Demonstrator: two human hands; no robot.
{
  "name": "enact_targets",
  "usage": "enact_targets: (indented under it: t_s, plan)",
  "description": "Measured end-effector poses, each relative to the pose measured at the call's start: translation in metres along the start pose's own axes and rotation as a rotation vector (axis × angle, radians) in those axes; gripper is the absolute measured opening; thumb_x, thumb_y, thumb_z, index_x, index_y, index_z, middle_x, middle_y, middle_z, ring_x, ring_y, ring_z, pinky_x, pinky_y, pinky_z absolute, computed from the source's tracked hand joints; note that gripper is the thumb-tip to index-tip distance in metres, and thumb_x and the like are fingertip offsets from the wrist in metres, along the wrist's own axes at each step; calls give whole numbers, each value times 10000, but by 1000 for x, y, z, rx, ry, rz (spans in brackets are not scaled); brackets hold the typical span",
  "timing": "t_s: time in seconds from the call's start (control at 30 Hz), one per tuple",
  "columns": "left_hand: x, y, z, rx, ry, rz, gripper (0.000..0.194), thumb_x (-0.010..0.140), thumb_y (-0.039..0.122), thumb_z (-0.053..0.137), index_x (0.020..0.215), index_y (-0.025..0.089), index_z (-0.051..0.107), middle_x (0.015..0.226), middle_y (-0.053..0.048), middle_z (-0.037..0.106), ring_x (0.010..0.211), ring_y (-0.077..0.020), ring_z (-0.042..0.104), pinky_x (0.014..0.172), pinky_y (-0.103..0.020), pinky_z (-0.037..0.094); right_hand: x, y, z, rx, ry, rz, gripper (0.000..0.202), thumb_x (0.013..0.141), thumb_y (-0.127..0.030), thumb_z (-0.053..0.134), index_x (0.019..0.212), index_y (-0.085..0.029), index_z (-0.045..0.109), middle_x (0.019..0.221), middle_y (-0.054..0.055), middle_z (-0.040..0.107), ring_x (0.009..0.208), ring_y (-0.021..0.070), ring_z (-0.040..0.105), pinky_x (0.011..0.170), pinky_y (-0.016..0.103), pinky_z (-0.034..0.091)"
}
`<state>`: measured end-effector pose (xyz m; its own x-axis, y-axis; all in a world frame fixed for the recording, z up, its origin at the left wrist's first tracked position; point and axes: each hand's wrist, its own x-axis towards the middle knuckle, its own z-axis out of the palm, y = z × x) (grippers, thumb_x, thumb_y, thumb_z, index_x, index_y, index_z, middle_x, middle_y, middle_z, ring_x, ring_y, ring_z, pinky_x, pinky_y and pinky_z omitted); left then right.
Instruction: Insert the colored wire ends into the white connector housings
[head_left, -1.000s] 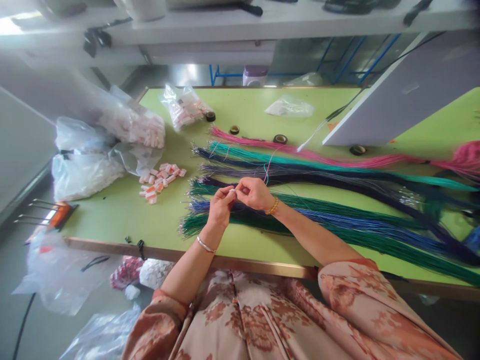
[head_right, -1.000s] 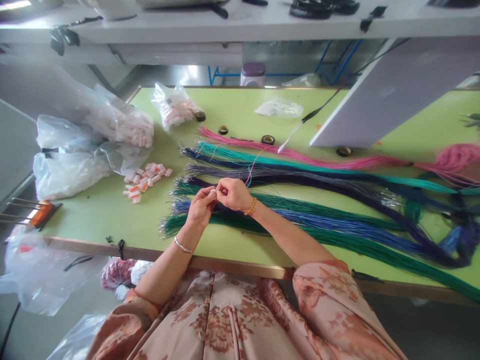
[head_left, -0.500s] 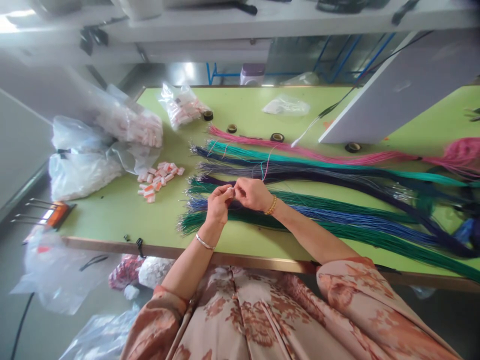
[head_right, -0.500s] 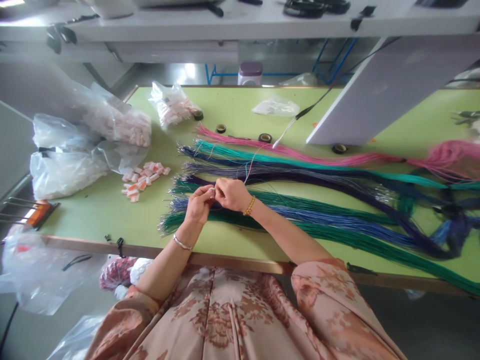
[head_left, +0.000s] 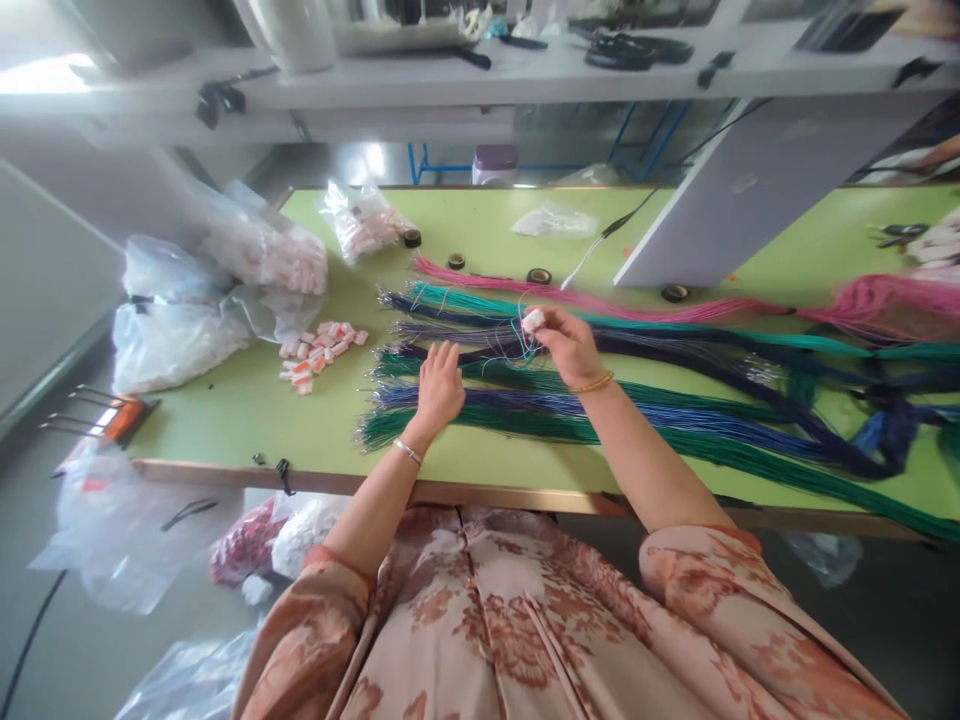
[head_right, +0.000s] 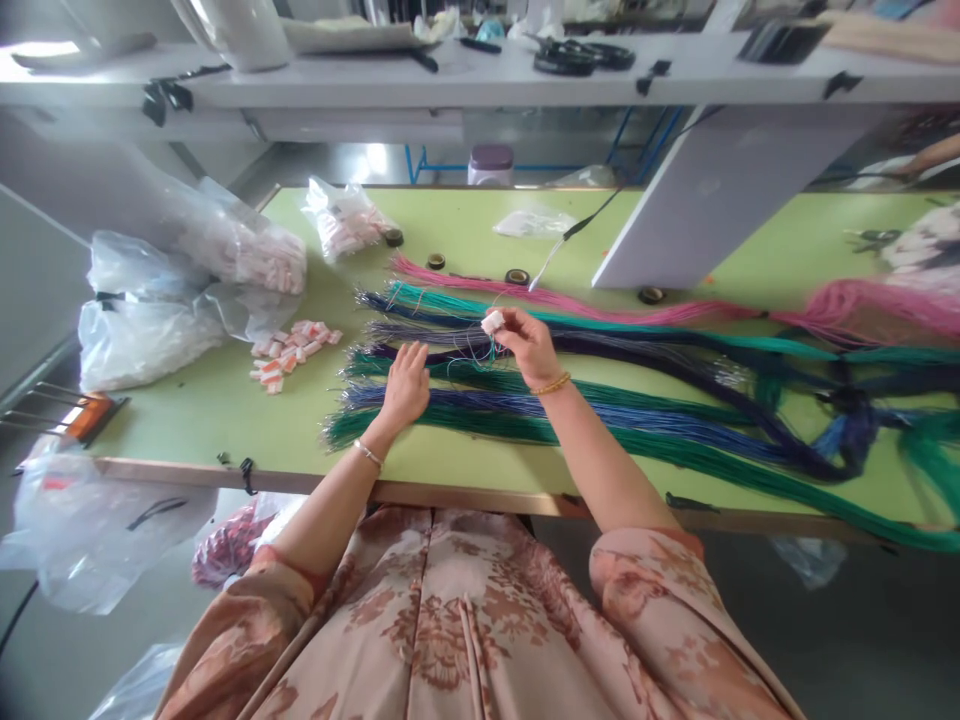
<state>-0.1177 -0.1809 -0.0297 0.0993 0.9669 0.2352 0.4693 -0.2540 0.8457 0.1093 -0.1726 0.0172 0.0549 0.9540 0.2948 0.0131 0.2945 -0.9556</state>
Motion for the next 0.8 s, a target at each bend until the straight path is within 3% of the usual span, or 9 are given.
enact_targets:
  t_s: [0.13, 0.27, 0.33, 0.4, 0.53, 0.6, 0.67, 0.73, 0.8]
  plan:
    - [-5, -1, 8, 570, -179, 21, 578, 937, 357, 419, 1480, 158, 404, 1582, -155, 339, 1496, -329, 221, 1206, -558, 109, 0, 4, -32, 289, 227, 32, 187, 660, -181, 656, 842, -215, 631, 849, -8, 659, 701, 111, 596, 653, 259, 543]
    - [-7, 2, 10, 841, -255, 19, 651, 974, 444, 254, 1544, 130, 263, 1626, -123, 242, 1510, -299, 185, 1216, -516, 152, 11, 7, -94, 562, 610, 92, 126, 679, -128, 607, 729, -197, 515, 643, -63, 514, 542, 62, 508, 568, 205, 522]
    - [-6, 4, 9, 860, -264, 13, 665, 974, 452, 235, 1545, 112, 254, 1627, -126, 232, 1512, -301, 180, 1218, -515, 154, 16, 12, -129, 490, 750, 164, 124, 716, -125, 562, 693, -193, 461, 608, -67, 463, 509, 56, 481, 536, 192, 504]
    - [-5, 4, 9, 860, -271, 6, 672, 972, 456, 237, 1544, 103, 254, 1628, -129, 226, 1511, -303, 182, 1219, -515, 154, 18, 18, -160, 251, 870, 254, 141, 745, -130, 523, 669, -196, 424, 590, -63, 434, 513, 66, 487, 529, 195, 496]
    - [-5, 2, 9, 866, -264, 9, 669, 970, 460, 252, 1547, 120, 255, 1626, -126, 234, 1510, -299, 191, 1219, -510, 164, 6, 34, -193, -149, 995, 381, 102, 724, -117, 501, 682, -196, 453, 598, -49, 440, 558, 108, 502, 548, 247, 495]
    - [-6, 2, 9, 871, -256, 19, 666, 971, 452, 256, 1545, 114, 256, 1623, -133, 240, 1507, -302, 198, 1217, -513, 169, -4, 42, -195, -282, 1014, 396, 97, 681, -104, 556, 733, -183, 538, 674, -18, 512, 688, 153, 557, 659, 305, 518]
    - [-6, 1, 9, 871, -252, 26, 667, 970, 443, 263, 1542, 99, 261, 1620, -143, 244, 1506, -308, 202, 1217, -517, 170, -13, 47, -193, -555, 934, 405, 211, 657, -98, 606, 851, -172, 641, 838, 51, 604, 897, 222, 593, 821, 376, 500]
    - [-6, 1, 10, 866, -252, 26, 665, 969, 439, 273, 1540, 98, 267, 1618, -146, 248, 1505, -310, 203, 1217, -519, 170, -16, 48, -192, -922, 722, 451, 355, 679, -112, 626, 1023, -170, 692, 1026, 136, 635, 1045, 285, 578, 918, 428, 448]
    - [-5, 0, 10, 853, -246, 24, 658, 967, 435, 289, 1537, 108, 279, 1617, -146, 249, 1505, -309, 206, 1216, -521, 169, -15, 44, -198, -1191, 465, 534, 487, 722, -148, 627, 1207, -168, 657, 1106, 181, 636, 1045, 302, 588, 910, 427, 435]
